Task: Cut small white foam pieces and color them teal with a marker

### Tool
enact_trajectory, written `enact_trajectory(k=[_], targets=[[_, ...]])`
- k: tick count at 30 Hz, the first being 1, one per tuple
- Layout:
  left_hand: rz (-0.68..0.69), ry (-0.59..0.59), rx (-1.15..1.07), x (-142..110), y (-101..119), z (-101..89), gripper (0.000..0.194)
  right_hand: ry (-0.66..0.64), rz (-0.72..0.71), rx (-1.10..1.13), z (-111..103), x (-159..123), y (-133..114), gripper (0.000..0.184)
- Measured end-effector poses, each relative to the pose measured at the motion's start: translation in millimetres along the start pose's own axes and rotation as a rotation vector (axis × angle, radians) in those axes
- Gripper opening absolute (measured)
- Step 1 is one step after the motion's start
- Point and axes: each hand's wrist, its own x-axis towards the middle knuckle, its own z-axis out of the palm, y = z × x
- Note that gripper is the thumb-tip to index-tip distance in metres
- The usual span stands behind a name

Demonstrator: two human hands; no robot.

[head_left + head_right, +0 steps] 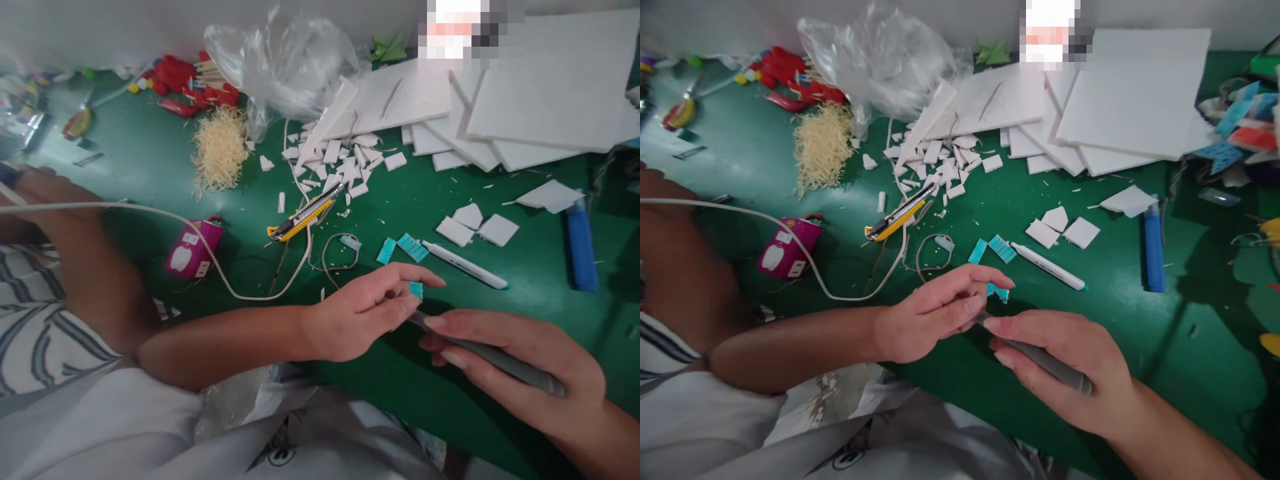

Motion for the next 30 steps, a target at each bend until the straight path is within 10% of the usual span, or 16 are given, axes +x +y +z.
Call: enact_trajectory(k=[10,19,30], targets=[[0.134,-0.017,0.214,-5.7,5.3,-2.8,0.037,-0.025,-0.154,-0.131,-1.0,-1.0,1.6,0.034],[-0.040,-0.101,-0.036,0.3,7.1,-4.4,0.022,-0.070,-0.280,-0.340,-7.0,7.8,-6.8,0.021],[0.085,-0.169,0.117,-8.3,3.3,-5.4,0.046,-0.150,-0.269,-0.266,-1.3,-7.7,6.4,0.023]])
